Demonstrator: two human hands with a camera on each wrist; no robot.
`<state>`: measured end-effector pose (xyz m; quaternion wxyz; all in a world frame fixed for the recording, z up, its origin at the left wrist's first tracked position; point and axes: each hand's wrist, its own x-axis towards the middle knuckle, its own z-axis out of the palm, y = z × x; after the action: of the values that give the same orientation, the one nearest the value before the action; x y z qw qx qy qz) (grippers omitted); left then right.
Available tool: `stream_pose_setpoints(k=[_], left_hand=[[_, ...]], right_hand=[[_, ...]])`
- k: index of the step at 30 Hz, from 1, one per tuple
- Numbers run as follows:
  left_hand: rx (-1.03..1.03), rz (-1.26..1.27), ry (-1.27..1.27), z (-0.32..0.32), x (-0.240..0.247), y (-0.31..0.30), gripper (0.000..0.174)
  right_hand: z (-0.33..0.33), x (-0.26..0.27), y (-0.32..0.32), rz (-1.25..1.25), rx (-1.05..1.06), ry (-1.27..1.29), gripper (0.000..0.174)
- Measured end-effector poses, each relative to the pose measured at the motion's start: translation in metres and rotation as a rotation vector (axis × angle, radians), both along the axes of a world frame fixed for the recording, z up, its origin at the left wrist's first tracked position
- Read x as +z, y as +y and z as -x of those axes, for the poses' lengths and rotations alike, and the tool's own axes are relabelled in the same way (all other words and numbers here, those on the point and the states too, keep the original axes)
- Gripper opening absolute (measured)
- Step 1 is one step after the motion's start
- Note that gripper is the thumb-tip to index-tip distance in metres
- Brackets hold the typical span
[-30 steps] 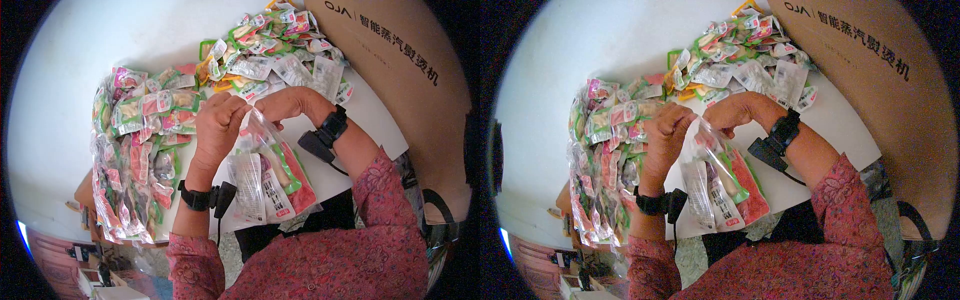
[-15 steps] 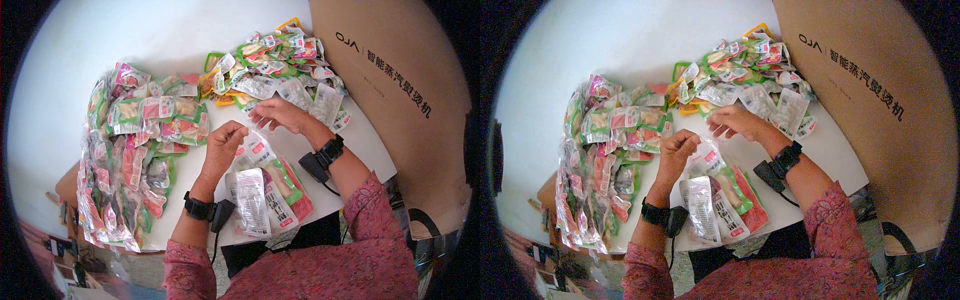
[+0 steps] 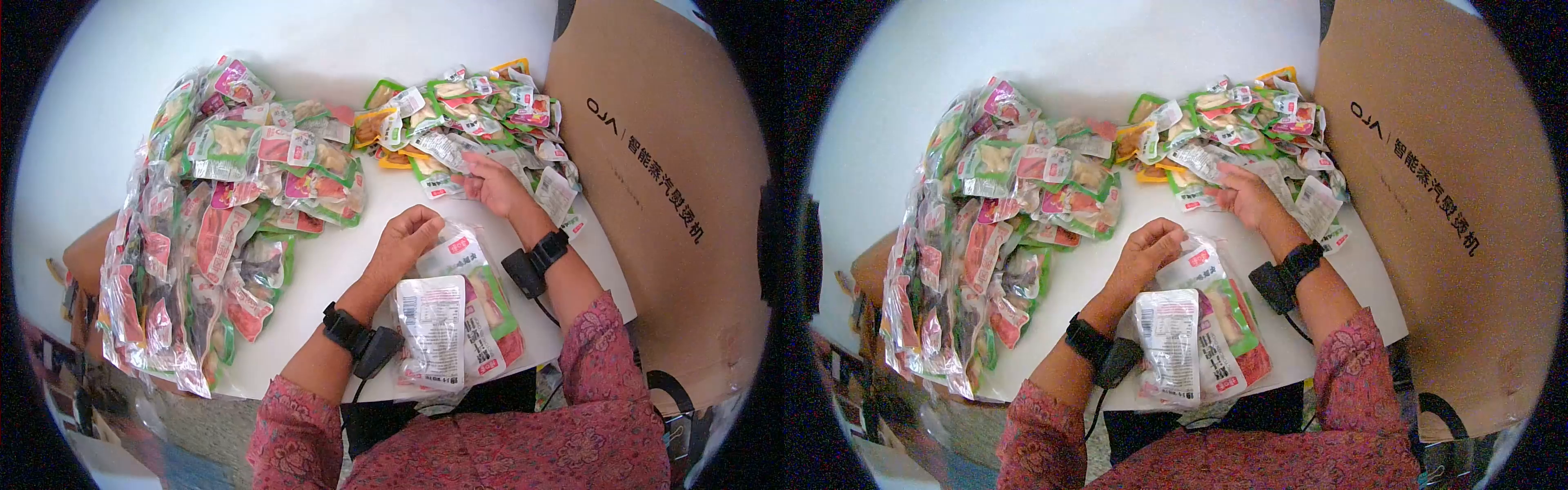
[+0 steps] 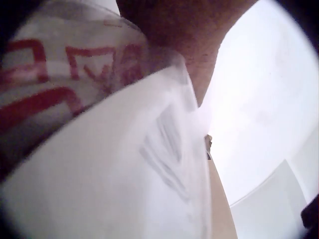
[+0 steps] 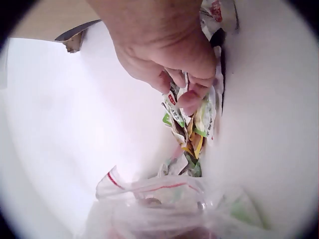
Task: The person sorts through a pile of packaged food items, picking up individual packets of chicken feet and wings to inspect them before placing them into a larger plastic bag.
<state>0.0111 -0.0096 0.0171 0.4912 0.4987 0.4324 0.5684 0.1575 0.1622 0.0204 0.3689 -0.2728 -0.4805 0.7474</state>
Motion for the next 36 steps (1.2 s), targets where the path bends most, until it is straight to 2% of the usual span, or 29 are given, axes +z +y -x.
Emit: stream_pose_setpoints(k=[2,4,6,10,12,13,15,18,22,24,25,26,27,28,30,31,32,34,35,36], left_hand=[[0.022,0.024,-0.047,0.003,-0.002,0.000,0.022],[0.045,0.045,-0.094,0.005,0.000,0.001,0.026],[0.103,0.048,-0.191,0.005,0.000,0.001,0.031],[0.120,0.080,-0.196,0.008,-0.005,0.004,0.029],[0.249,0.037,-0.184,0.005,-0.005,0.006,0.048],[0.248,0.039,-0.182,0.003,-0.002,0.005,0.048],[0.344,0.005,-0.086,0.000,0.006,-0.001,0.077],[0.399,-0.001,-0.008,-0.003,0.016,-0.004,0.084],[0.406,0.007,0.135,-0.001,0.011,-0.001,0.083],[0.461,0.055,0.161,0.001,0.005,0.003,0.071],[0.457,0.057,0.164,0.009,-0.010,0.011,0.071],[0.413,0.018,0.353,0.021,-0.031,0.023,0.056],[0.366,-0.022,0.542,0.023,-0.031,0.025,0.043],[0.363,-0.020,0.545,0.021,-0.033,0.023,0.043],[0.245,-0.222,0.383,0.011,-0.031,0.015,0.016],[0.173,-0.139,0.218,0.007,-0.022,0.010,0.022],[0.173,-0.138,0.219,0.007,-0.012,0.005,0.022],[0.166,0.252,0.246,0.013,0.003,0.001,0.027],[0.167,0.252,0.247,0.014,0.004,0.000,0.027],[0.137,0.236,0.144,0.014,0.004,-0.002,0.031]], right_hand=[[0.001,0.001,0.003,0.053,-0.030,0.033,0.037],[0.001,0.003,-0.002,-0.080,-0.155,-0.064,0.029],[-0.003,0.005,-0.009,-0.115,-0.141,-0.025,0.026],[-0.008,0.013,-0.024,-0.104,-0.074,0.138,0.028],[-0.011,0.018,-0.034,-0.041,-0.037,0.166,0.027],[-0.013,0.020,-0.038,0.019,0.003,0.193,0.025],[-0.015,0.019,-0.041,0.047,0.008,0.197,0.024],[-0.020,0.024,-0.044,0.070,0.027,0.221,0.023],[-0.026,0.028,-0.037,0.059,0.079,0.248,0.022],[-0.029,0.030,-0.040,0.057,0.086,0.259,0.021],[-0.029,0.032,-0.042,0.050,0.097,0.270,0.021],[-0.028,0.032,-0.043,0.052,0.093,0.272,0.021],[-0.026,0.034,-0.045,0.050,0.137,0.267,0.022],[-0.024,0.036,-0.048,0.048,0.182,0.261,0.023],[-0.018,0.044,-0.061,0.010,0.168,0.296,0.024],[-0.016,0.047,-0.065,-0.029,0.157,0.328,0.026],[-0.017,0.043,-0.063,-0.028,0.157,0.329,0.026],[-0.018,0.035,-0.056,-0.269,0.044,0.279,0.033],[-0.018,0.031,-0.055,-0.268,0.044,0.280,0.033],[-0.016,0.029,-0.057,-0.316,-0.091,0.127,0.032]])
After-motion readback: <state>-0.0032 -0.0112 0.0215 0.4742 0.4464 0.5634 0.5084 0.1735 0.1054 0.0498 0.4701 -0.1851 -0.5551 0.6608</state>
